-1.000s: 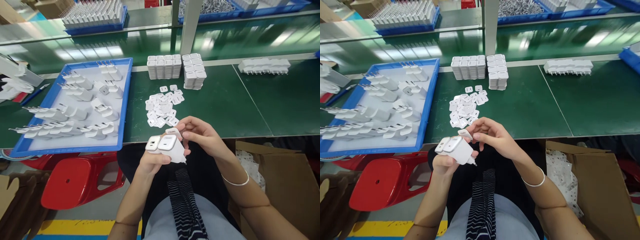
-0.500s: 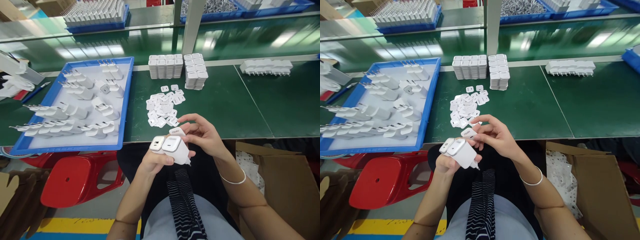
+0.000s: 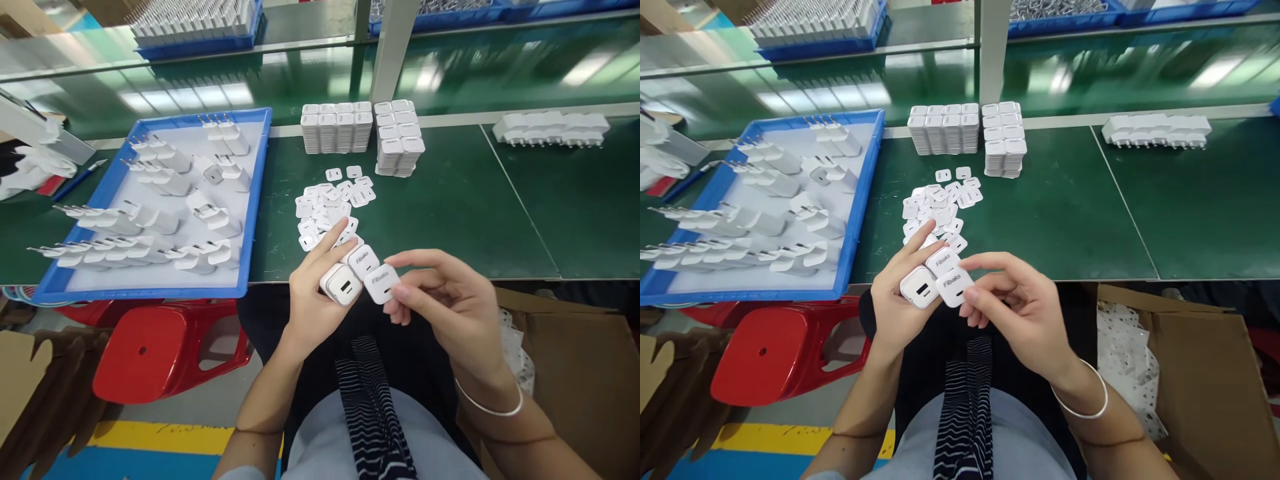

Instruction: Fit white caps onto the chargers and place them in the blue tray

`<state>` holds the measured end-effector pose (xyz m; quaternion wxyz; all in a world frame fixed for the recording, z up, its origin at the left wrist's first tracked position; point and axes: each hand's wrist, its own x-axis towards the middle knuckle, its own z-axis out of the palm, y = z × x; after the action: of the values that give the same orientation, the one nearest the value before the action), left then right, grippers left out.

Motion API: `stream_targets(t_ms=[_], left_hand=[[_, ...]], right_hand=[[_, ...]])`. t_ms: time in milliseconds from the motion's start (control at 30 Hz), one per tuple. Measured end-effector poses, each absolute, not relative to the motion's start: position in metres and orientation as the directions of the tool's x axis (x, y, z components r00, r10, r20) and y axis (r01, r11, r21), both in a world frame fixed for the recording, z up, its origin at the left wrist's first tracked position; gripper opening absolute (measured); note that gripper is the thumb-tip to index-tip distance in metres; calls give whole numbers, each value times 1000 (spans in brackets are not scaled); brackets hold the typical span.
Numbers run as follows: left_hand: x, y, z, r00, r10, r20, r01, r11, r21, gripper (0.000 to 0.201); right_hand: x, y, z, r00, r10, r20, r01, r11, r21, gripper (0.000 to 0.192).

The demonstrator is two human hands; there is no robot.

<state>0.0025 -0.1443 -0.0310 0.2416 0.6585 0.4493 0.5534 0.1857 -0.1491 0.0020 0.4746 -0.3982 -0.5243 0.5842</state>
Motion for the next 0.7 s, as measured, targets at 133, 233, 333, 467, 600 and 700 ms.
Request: stream_targets(t_ms=[133, 233, 333, 467, 600, 700], left_hand=[[7, -144, -32, -1, 852, 523, 356, -489, 797, 44], [9, -144, -32, 1, 854, 521, 360, -486, 796, 44], [10, -145, -31, 7, 852, 523, 354, -492, 795, 43], [10, -145, -30, 6, 853, 521, 358, -489, 796, 42], [10, -144, -31, 13, 853, 521, 366, -489, 792, 43], [9, -144, -32, 28, 849, 527, 373, -498, 783, 44]], right_hand=[[175, -151, -1, -307, 952, 20, -208, -46, -977, 17], [171, -148, -2, -330, 944, 24, -221, -53, -974, 15], [172, -146, -2, -356, 934, 28, -228, -58, -972, 16], [173, -143, -3, -381, 925, 11, -207, -74, -976, 17], [174, -142, -3, -384, 923, 4, -185, -73, -980, 17], [173, -141, -2, -389, 921, -18, -166, -90, -982, 16]])
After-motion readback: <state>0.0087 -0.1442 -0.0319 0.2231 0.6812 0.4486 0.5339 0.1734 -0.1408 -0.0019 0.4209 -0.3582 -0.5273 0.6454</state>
